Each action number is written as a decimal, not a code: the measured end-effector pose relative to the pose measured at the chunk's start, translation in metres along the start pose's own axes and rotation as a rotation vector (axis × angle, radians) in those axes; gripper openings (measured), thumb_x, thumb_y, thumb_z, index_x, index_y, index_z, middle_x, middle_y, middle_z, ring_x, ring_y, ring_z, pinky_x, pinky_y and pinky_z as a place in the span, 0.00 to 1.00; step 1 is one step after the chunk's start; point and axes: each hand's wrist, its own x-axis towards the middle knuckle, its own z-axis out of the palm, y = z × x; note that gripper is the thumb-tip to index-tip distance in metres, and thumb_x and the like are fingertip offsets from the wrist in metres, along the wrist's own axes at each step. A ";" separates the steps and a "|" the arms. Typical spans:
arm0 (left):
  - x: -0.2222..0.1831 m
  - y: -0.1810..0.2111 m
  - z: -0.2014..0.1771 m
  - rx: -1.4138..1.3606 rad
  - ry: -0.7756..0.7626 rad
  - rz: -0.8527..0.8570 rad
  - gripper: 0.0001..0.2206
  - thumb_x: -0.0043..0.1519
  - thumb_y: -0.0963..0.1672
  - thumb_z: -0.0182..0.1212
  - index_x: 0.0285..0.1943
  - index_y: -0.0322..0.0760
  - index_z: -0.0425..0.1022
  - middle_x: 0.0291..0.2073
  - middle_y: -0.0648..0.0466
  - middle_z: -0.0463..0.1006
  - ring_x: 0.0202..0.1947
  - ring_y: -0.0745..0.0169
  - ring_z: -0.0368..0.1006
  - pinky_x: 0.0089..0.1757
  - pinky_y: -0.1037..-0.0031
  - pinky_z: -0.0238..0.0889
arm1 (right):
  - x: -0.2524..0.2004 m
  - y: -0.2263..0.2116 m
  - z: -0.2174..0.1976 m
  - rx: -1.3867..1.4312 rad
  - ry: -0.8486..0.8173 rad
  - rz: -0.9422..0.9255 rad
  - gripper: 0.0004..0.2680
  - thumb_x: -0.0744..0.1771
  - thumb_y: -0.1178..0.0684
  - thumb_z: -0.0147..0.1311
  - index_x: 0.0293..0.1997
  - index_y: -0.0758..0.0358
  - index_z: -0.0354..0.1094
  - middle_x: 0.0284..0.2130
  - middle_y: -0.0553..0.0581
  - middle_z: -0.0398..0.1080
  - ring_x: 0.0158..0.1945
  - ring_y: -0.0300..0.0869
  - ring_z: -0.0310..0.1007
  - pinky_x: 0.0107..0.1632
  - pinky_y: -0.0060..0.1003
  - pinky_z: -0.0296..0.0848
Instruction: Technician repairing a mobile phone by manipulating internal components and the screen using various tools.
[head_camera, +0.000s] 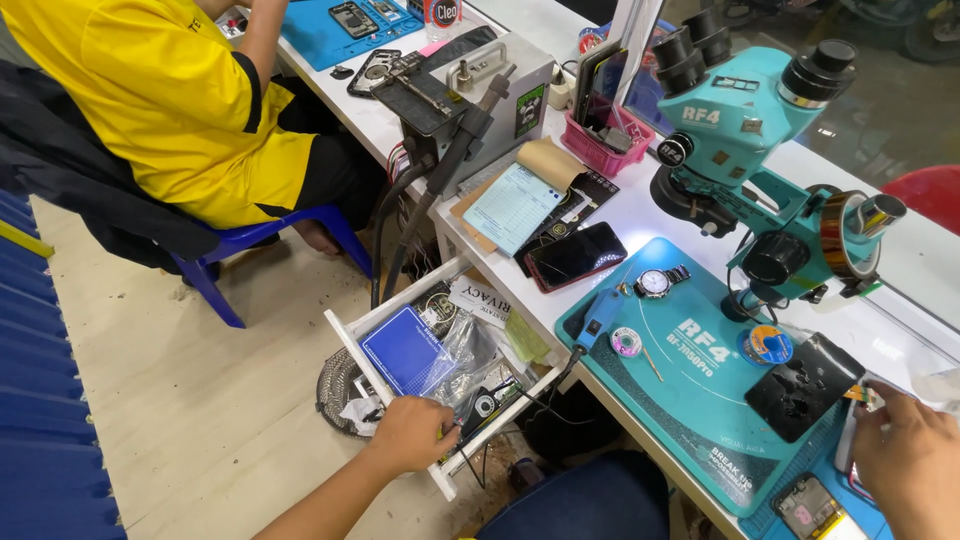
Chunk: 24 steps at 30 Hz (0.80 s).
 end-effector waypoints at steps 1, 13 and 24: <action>0.001 0.000 -0.002 0.003 -0.004 0.005 0.14 0.64 0.51 0.56 0.28 0.46 0.79 0.19 0.61 0.76 0.22 0.62 0.71 0.28 0.66 0.64 | 0.000 -0.014 -0.023 -0.001 -0.002 0.006 0.14 0.72 0.51 0.58 0.66 0.51 0.79 0.46 0.46 0.82 0.57 0.51 0.80 0.66 0.39 0.75; 0.051 0.022 -0.075 -0.126 -0.192 -0.242 0.11 0.67 0.44 0.57 0.57 0.46 0.79 0.43 0.54 0.84 0.44 0.61 0.82 0.44 0.68 0.79 | -0.087 -0.221 -0.149 0.900 -1.028 -0.093 0.29 0.65 0.58 0.54 0.75 0.38 0.47 0.66 0.38 0.68 0.39 0.34 0.88 0.49 0.32 0.80; 0.149 0.005 0.008 0.417 -0.124 -0.091 0.39 0.57 0.62 0.66 0.70 0.38 0.62 0.62 0.44 0.70 0.60 0.44 0.68 0.51 0.60 0.68 | -0.145 -0.271 -0.071 0.970 -1.278 0.102 0.18 0.68 0.50 0.56 0.68 0.49 0.66 0.52 0.46 0.70 0.31 0.36 0.65 0.40 0.35 0.68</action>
